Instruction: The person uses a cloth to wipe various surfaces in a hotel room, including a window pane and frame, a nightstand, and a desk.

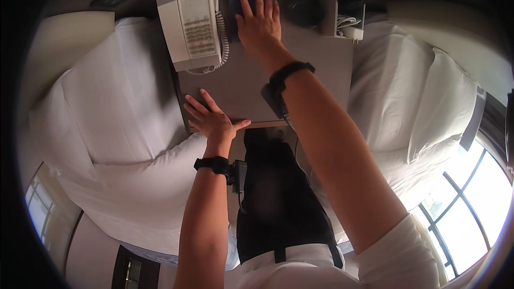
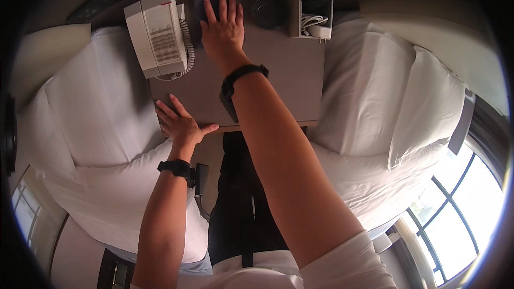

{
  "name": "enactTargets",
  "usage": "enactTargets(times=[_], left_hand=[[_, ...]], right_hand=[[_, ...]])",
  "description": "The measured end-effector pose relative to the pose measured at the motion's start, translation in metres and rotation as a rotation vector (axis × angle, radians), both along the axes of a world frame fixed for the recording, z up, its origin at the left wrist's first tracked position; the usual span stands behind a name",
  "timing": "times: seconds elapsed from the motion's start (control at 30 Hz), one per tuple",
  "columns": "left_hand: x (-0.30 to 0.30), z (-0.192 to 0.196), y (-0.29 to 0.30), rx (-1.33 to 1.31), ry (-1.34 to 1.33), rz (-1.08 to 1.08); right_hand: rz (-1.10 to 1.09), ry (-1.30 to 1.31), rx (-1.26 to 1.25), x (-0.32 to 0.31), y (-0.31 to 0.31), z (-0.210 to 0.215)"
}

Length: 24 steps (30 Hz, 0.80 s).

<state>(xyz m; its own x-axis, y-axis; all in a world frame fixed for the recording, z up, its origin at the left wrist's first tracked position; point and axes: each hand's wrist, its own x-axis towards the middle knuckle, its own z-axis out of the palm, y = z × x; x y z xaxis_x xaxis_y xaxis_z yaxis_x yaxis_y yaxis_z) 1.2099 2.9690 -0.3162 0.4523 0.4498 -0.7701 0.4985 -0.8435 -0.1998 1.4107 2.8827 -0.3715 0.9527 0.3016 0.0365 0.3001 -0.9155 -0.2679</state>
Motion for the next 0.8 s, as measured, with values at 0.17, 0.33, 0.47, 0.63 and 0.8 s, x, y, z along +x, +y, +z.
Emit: enactTargets(times=[0.17, 0.33, 0.47, 0.63, 0.8], left_hand=[[-0.012, -0.008, 0.003, 0.016, -0.063, -0.025], [-0.011, -0.007, -0.002, 0.013, -0.107, -0.058], [-0.021, -0.005, 0.001, -0.035, -0.203, -0.082], [-0.071, 0.004, 0.063, -0.362, -0.725, -0.233], [-0.14, 0.053, 0.032, -0.482, -0.719, 0.098]], right_hand=[[0.024, -0.042, -0.083, -0.004, 0.005, -0.003], [0.092, -0.002, -0.049, -0.06, -0.02, 0.004], [0.06, 0.084, -0.084, -0.129, -0.041, 0.03], [0.203, 0.23, -0.038, -0.203, -0.029, 0.041], [0.288, 0.315, -0.125, -0.219, 0.007, 0.031]])
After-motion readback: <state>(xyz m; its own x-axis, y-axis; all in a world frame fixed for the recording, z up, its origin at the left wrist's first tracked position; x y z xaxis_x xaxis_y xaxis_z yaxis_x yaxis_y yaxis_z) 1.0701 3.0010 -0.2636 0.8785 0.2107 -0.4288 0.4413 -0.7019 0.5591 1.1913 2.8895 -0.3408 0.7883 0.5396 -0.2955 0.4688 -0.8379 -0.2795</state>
